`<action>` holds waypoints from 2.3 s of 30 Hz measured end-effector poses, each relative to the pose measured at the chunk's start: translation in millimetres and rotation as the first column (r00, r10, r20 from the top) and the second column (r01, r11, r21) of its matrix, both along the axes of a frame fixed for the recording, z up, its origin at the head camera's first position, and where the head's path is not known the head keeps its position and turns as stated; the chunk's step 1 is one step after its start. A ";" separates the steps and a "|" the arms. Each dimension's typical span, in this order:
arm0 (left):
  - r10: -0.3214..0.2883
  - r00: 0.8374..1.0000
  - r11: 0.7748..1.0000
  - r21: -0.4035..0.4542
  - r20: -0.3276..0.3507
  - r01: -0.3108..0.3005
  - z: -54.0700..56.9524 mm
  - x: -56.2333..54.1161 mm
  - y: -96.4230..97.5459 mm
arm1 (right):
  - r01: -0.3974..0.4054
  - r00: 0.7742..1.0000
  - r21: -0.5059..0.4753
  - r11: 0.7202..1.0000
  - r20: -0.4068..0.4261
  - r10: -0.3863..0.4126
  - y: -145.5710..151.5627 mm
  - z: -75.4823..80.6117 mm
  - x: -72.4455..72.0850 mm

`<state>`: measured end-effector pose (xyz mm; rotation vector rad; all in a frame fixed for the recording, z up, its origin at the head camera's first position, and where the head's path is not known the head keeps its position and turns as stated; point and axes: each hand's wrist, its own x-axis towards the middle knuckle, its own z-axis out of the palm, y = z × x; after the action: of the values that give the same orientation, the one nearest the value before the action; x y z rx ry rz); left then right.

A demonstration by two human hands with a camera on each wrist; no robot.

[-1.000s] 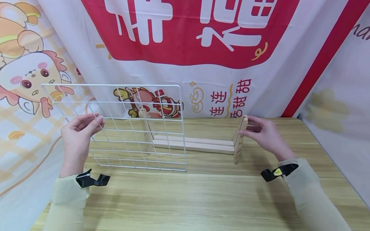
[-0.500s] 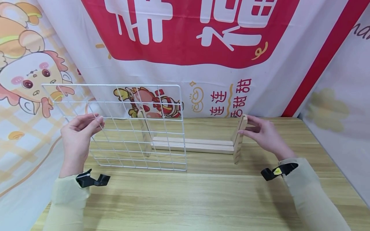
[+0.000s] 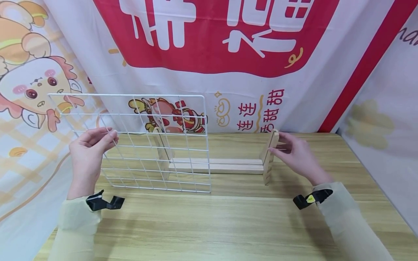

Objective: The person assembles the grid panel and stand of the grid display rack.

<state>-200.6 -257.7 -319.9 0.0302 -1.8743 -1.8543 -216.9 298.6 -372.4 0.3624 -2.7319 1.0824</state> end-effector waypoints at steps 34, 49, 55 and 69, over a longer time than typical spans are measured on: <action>-0.167 0.986 0.986 -0.020 -0.020 0.167 45.2 -16.5 35.4 | -0.036 0.980 -0.025 0.999 -0.196 0.031 -4.6 -18.0 1.3; -0.184 0.983 0.983 0.004 0.008 0.184 101.9 -36.7 74.3 | -0.029 0.983 -0.024 0.999 -0.184 0.024 -4.8 -19.0 1.7; -0.223 0.974 0.974 0.046 0.042 0.221 115.6 -47.3 89.6 | -0.030 0.981 -0.029 0.999 -0.191 0.024 -3.6 -18.9 2.7; -0.233 0.968 0.973 0.029 0.091 0.231 134.9 -70.4 118.8 | -0.062 0.974 -0.068 0.996 -0.220 0.046 0.7 -23.7 0.7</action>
<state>-271.0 -138.9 -185.0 -0.1017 -1.9979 -2.0569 -216.2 299.3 -396.1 0.5147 -2.4953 1.0837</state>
